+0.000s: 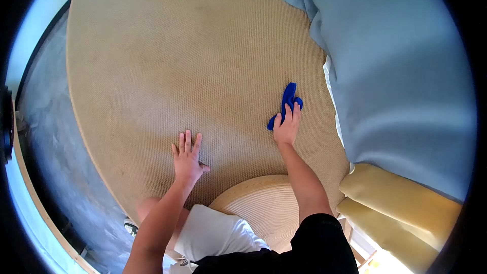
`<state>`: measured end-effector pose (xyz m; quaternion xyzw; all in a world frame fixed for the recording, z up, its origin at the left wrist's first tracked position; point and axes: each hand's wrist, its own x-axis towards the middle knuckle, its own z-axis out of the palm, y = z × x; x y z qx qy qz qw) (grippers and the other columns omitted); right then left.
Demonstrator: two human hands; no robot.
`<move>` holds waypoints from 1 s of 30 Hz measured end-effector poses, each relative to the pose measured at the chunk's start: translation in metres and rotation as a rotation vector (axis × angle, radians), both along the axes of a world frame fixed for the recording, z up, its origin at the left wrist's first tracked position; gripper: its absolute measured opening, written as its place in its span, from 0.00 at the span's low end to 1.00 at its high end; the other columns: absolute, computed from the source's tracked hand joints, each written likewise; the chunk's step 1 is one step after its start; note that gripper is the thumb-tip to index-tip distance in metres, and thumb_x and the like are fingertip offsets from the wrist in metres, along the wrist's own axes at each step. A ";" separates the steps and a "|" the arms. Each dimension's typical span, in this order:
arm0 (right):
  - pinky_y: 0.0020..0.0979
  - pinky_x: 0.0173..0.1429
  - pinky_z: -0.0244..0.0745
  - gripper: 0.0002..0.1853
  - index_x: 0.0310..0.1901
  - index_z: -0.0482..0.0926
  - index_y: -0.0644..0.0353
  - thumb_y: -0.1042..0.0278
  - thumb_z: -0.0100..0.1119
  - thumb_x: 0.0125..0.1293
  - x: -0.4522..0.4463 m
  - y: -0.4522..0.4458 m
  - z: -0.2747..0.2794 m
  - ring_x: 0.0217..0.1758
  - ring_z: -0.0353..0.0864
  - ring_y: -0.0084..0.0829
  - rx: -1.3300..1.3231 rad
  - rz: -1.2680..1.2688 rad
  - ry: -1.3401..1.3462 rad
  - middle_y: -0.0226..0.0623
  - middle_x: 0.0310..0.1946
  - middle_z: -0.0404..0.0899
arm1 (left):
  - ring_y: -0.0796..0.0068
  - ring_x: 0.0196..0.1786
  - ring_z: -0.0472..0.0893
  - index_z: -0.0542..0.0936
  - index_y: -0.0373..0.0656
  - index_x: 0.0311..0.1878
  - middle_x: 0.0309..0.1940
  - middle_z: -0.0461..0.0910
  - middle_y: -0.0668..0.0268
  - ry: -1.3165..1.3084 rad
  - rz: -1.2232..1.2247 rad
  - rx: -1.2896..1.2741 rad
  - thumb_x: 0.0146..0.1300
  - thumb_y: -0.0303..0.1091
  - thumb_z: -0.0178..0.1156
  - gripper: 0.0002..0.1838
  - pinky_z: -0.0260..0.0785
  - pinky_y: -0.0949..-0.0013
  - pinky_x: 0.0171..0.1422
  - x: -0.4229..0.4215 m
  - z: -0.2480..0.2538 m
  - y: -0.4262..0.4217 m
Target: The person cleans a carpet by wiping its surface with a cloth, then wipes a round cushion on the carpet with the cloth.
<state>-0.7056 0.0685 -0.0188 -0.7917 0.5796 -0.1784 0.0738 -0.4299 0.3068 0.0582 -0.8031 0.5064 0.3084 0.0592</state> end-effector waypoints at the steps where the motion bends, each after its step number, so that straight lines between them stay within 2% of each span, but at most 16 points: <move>1: 0.54 0.84 0.54 0.26 0.69 0.72 0.61 0.60 0.57 0.73 -0.001 0.004 0.002 0.82 0.56 0.58 0.021 -0.006 0.007 0.56 0.78 0.59 | 0.50 0.87 0.45 0.49 0.61 0.86 0.87 0.41 0.56 -0.001 -0.010 0.000 0.41 0.56 0.83 0.70 0.42 0.35 0.86 -0.001 -0.001 0.004; 7: 0.54 0.84 0.53 0.26 0.70 0.71 0.61 0.61 0.56 0.73 -0.005 0.002 -0.005 0.82 0.54 0.57 0.056 -0.005 0.014 0.52 0.79 0.57 | 0.48 0.87 0.46 0.50 0.56 0.85 0.86 0.43 0.53 0.004 -0.102 -0.002 0.45 0.56 0.81 0.68 0.46 0.34 0.85 0.009 0.010 0.002; 11: 0.54 0.84 0.53 0.27 0.70 0.72 0.61 0.61 0.56 0.73 -0.008 0.009 -0.002 0.82 0.55 0.57 0.031 0.021 -0.012 0.52 0.79 0.58 | 0.49 0.87 0.46 0.51 0.56 0.85 0.86 0.43 0.54 0.047 -0.123 -0.027 0.49 0.55 0.80 0.65 0.47 0.36 0.85 0.022 0.015 0.015; 13: 0.54 0.84 0.53 0.29 0.71 0.70 0.62 0.61 0.56 0.71 -0.005 0.002 0.000 0.82 0.55 0.57 0.028 0.025 0.013 0.54 0.79 0.57 | 0.53 0.88 0.44 0.51 0.58 0.85 0.87 0.42 0.56 0.082 -0.169 -0.076 0.52 0.57 0.77 0.62 0.45 0.38 0.86 0.029 0.001 0.023; 16: 0.54 0.84 0.52 0.33 0.74 0.67 0.63 0.61 0.57 0.70 -0.009 0.001 -0.005 0.83 0.53 0.57 -0.003 0.039 -0.073 0.56 0.80 0.55 | 0.54 0.88 0.44 0.53 0.57 0.85 0.87 0.43 0.56 0.073 -0.244 -0.196 0.52 0.57 0.77 0.61 0.44 0.41 0.87 0.044 -0.009 0.070; 20: 0.52 0.86 0.49 0.38 0.77 0.63 0.63 0.59 0.58 0.68 -0.013 -0.002 -0.014 0.85 0.50 0.57 -0.072 -0.008 -0.103 0.58 0.81 0.53 | 0.52 0.88 0.43 0.54 0.57 0.85 0.87 0.43 0.55 0.022 -0.273 -0.178 0.49 0.59 0.78 0.62 0.40 0.39 0.87 0.078 0.001 0.150; 21: 0.52 0.86 0.49 0.38 0.77 0.63 0.63 0.59 0.58 0.68 -0.016 -0.001 -0.016 0.85 0.50 0.57 -0.076 -0.014 -0.119 0.58 0.81 0.53 | 0.51 0.88 0.41 0.54 0.57 0.85 0.87 0.43 0.54 -0.037 -0.216 -0.110 0.47 0.60 0.79 0.64 0.37 0.38 0.87 0.082 0.007 0.175; 23: 0.51 0.86 0.50 0.35 0.74 0.67 0.64 0.59 0.59 0.68 -0.018 -0.005 -0.017 0.84 0.52 0.56 -0.025 0.010 -0.054 0.58 0.80 0.56 | 0.50 0.88 0.40 0.53 0.58 0.85 0.87 0.42 0.54 -0.111 -0.152 -0.052 0.45 0.61 0.79 0.66 0.34 0.38 0.87 0.081 0.008 0.222; 25: 0.51 0.85 0.51 0.33 0.73 0.69 0.64 0.59 0.60 0.68 -0.013 -0.005 -0.012 0.84 0.54 0.56 -0.002 -0.006 -0.108 0.57 0.79 0.58 | 0.48 0.88 0.39 0.53 0.58 0.85 0.87 0.41 0.54 -0.076 -0.100 -0.024 0.40 0.63 0.80 0.70 0.30 0.38 0.88 0.077 -0.016 0.262; 26: 0.51 0.85 0.51 0.31 0.71 0.71 0.63 0.60 0.60 0.69 -0.011 -0.005 -0.014 0.83 0.56 0.55 0.030 -0.025 -0.149 0.55 0.78 0.61 | 0.49 0.88 0.38 0.53 0.58 0.85 0.87 0.40 0.54 -0.095 -0.090 -0.116 0.38 0.63 0.80 0.70 0.27 0.39 0.88 0.075 -0.019 0.265; 29: 0.51 0.84 0.54 0.28 0.68 0.74 0.62 0.61 0.61 0.69 -0.015 -0.002 -0.024 0.81 0.61 0.53 -0.012 0.056 -0.097 0.51 0.76 0.67 | 0.50 0.88 0.39 0.53 0.59 0.85 0.87 0.41 0.55 -0.025 -0.029 -0.108 0.38 0.61 0.80 0.70 0.26 0.40 0.88 0.077 -0.023 0.266; 30: 0.49 0.83 0.56 0.28 0.68 0.74 0.60 0.64 0.61 0.67 -0.009 0.011 -0.019 0.80 0.64 0.52 -0.004 0.077 -0.137 0.48 0.75 0.69 | 0.50 0.88 0.39 0.53 0.59 0.85 0.87 0.41 0.55 -0.015 -0.023 -0.107 0.38 0.61 0.80 0.70 0.26 0.40 0.88 0.076 -0.022 0.267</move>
